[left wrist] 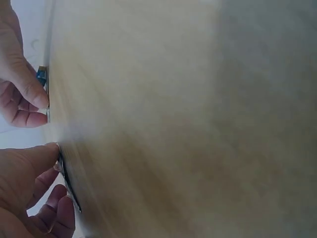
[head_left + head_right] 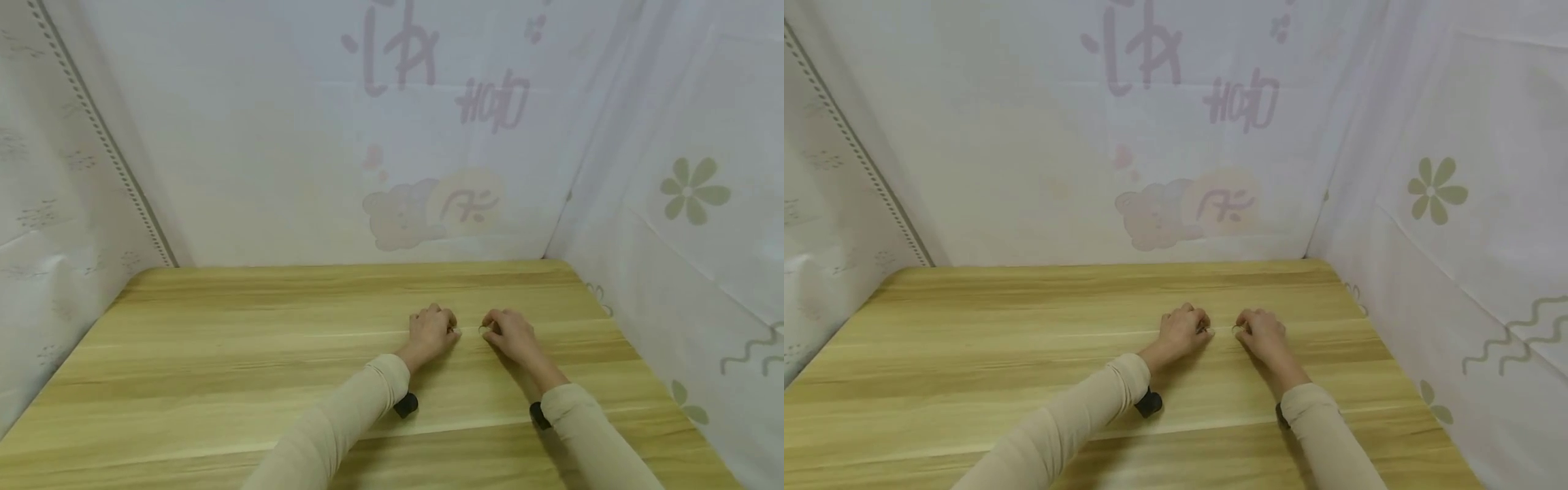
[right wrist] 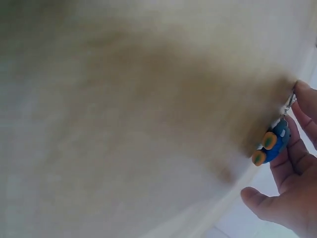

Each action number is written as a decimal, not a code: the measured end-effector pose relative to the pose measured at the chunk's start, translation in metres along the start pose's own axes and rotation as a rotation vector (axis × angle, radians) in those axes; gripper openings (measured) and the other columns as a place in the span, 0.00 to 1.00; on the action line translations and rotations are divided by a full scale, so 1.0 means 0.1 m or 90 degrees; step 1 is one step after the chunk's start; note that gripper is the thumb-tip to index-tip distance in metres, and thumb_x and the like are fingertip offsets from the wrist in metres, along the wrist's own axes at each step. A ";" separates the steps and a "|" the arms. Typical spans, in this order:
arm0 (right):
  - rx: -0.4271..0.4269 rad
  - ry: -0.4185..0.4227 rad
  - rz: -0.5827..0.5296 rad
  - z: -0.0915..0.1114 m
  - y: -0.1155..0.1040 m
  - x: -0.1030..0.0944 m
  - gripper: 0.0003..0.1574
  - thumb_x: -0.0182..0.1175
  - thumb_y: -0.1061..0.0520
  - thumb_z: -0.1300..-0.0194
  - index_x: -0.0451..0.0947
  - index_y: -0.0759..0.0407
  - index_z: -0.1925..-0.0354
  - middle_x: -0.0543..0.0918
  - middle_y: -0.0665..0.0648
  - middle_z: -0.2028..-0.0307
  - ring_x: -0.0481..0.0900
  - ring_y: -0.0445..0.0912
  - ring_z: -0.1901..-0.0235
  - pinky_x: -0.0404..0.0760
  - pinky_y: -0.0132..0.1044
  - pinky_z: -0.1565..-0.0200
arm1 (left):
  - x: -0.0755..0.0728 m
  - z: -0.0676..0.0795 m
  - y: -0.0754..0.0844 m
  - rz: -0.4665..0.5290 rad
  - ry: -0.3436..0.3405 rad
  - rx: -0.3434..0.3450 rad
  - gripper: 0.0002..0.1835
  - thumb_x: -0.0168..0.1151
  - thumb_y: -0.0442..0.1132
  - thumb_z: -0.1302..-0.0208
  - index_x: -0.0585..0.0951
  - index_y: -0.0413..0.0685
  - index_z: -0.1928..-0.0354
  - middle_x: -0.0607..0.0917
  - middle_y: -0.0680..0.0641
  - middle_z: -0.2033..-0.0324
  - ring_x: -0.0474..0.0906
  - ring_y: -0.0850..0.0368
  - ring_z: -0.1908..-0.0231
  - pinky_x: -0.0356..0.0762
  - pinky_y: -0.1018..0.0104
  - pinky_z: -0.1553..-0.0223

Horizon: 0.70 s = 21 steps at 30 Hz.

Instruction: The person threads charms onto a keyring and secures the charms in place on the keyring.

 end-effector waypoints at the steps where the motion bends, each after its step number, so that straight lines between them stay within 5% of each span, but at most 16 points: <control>1: 0.004 -0.004 -0.006 -0.01 0.00 0.00 0.10 0.65 0.60 0.41 0.78 0.60 0.60 0.79 0.57 0.67 0.75 0.51 0.65 0.74 0.49 0.64 | 0.00 0.00 0.00 0.003 0.004 -0.001 0.09 0.64 0.47 0.39 0.82 0.53 0.60 0.77 0.53 0.63 0.72 0.55 0.62 0.66 0.56 0.53; 10: 0.034 -0.005 -0.072 0.00 0.01 -0.01 0.11 0.64 0.61 0.40 0.73 0.62 0.62 0.77 0.55 0.70 0.73 0.46 0.70 0.71 0.46 0.63 | -0.03 0.00 -0.03 0.030 0.021 0.000 0.07 0.67 0.46 0.42 0.80 0.54 0.71 0.77 0.57 0.74 0.71 0.62 0.71 0.69 0.57 0.57; 16: 0.023 0.040 -0.119 0.04 -0.06 0.01 0.05 0.64 0.64 0.42 0.76 0.60 0.68 0.79 0.52 0.75 0.73 0.43 0.74 0.72 0.37 0.67 | -0.11 0.07 -0.07 0.133 0.017 0.027 0.08 0.71 0.40 0.47 0.81 0.50 0.77 0.81 0.56 0.78 0.71 0.66 0.76 0.69 0.73 0.72; 21: 0.005 0.062 -0.174 0.15 -0.17 -0.01 0.02 0.63 0.66 0.42 0.80 0.63 0.67 0.82 0.54 0.73 0.76 0.42 0.73 0.75 0.32 0.71 | -0.19 0.15 -0.05 0.197 0.015 0.054 0.06 0.71 0.37 0.47 0.82 0.48 0.76 0.83 0.54 0.78 0.72 0.67 0.76 0.71 0.76 0.73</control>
Point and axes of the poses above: each hand's wrist, its own z-axis away from the middle knuckle, its own x-axis out of the palm, y = z × x, the point moved 3 cm from there along -z, towards the middle knuckle
